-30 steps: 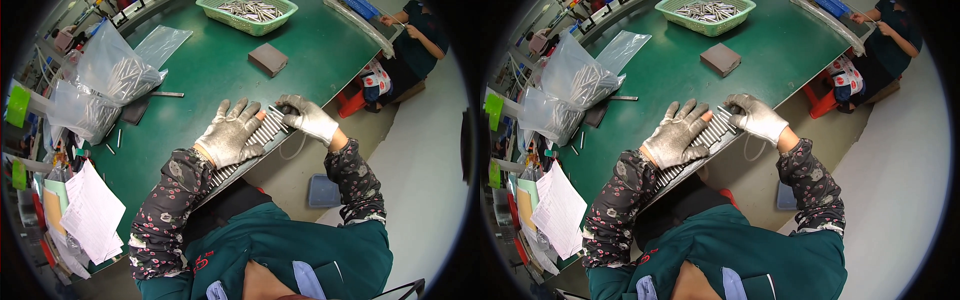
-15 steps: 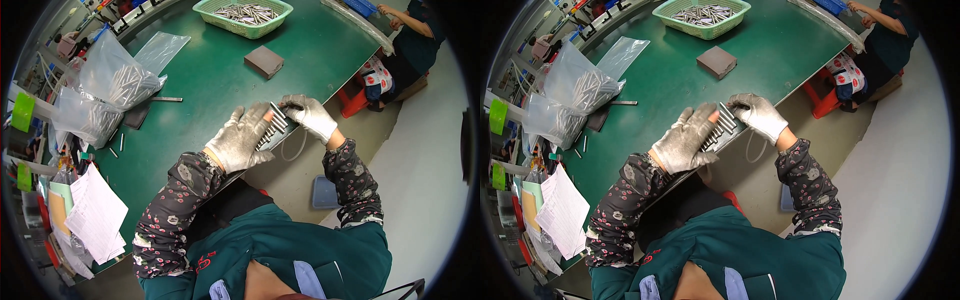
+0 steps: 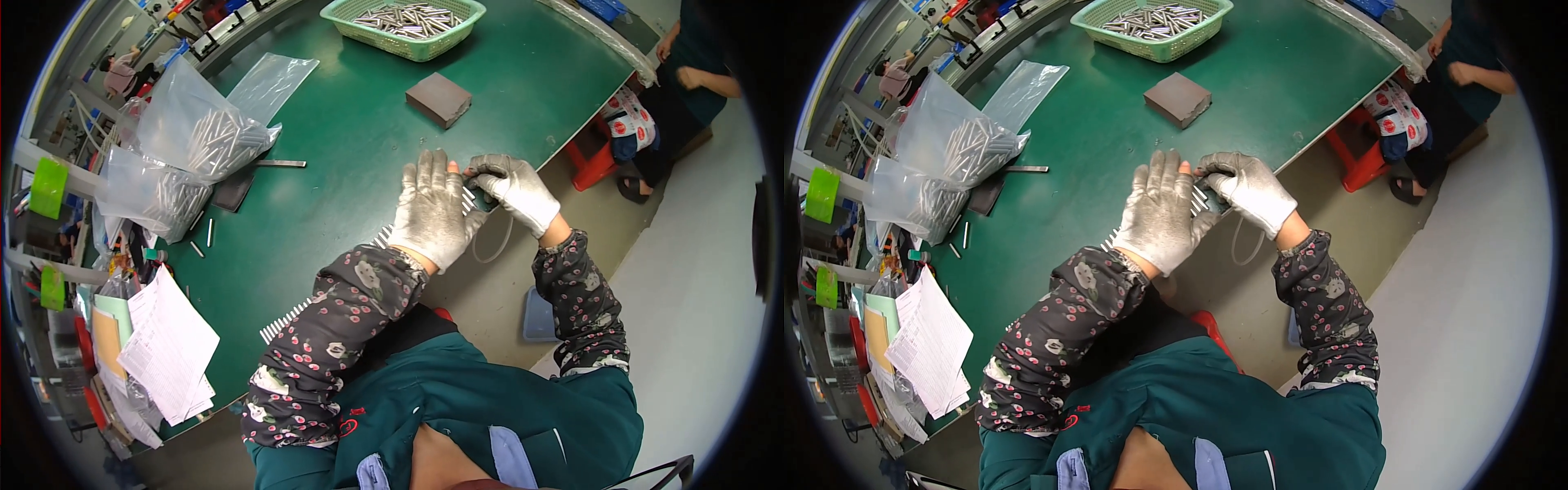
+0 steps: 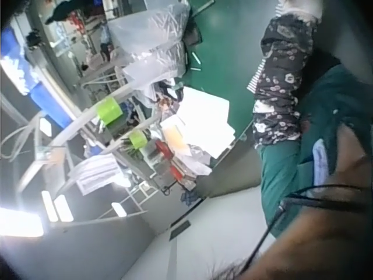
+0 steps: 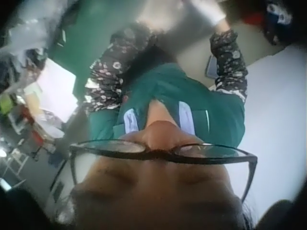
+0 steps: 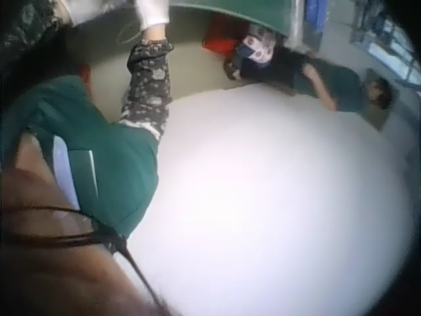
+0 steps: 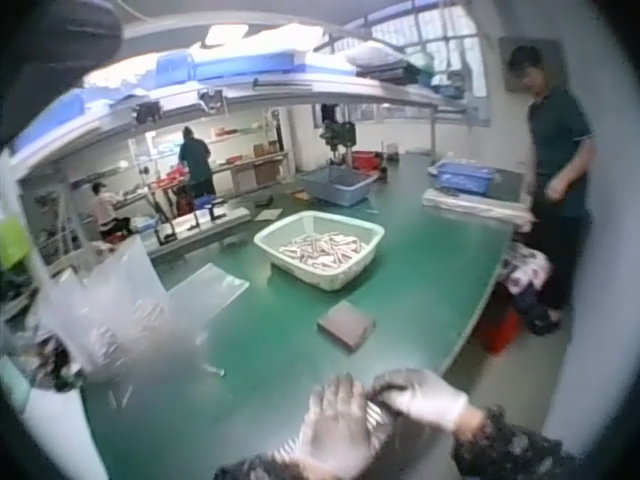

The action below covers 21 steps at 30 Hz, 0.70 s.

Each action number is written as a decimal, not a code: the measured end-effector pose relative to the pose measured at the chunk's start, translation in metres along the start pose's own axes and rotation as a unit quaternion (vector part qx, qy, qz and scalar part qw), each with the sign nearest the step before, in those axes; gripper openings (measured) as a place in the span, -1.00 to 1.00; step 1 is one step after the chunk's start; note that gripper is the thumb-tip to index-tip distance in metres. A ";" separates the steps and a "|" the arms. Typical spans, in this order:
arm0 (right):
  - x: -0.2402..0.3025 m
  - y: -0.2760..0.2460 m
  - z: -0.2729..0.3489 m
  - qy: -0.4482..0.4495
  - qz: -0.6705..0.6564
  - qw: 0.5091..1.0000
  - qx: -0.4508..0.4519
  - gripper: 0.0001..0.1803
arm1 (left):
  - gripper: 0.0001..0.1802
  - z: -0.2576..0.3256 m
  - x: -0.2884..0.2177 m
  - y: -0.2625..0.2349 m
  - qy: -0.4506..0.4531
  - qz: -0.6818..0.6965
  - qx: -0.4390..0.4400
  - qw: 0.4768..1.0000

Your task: Sorting and arranging small metal cylindrical pins into a slotted tray at a workbench.

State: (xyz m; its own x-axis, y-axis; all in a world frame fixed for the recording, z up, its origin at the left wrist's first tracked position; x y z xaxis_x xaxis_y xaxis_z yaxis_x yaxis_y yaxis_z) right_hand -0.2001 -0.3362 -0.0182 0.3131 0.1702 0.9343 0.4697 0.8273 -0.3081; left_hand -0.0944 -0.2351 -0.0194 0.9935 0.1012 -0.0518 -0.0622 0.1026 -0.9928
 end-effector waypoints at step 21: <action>0.012 0.030 0.037 -0.308 0.429 0.840 -0.121 -0.58 | -0.02 0.011 0.022 -0.010 0.126 -0.039 0.119 0.984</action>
State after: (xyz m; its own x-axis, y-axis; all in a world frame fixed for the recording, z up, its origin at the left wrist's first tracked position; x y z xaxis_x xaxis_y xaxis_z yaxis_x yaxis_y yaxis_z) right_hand -0.2123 -0.2894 -0.0094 0.1715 0.9551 0.2418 0.4669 0.1373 -0.8736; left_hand -0.0733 -0.2233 -0.0094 0.9864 -0.1616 -0.0308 0.0250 0.3323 -0.9428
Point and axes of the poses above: each hand's wrist, its own z-axis away from the middle knuckle, its own y-axis out of the palm, x = y × z, the point moved 3 cm from there along -z, towards the middle knuckle, and after that the axes turned 12 degrees about x, right-handed, at the moved point
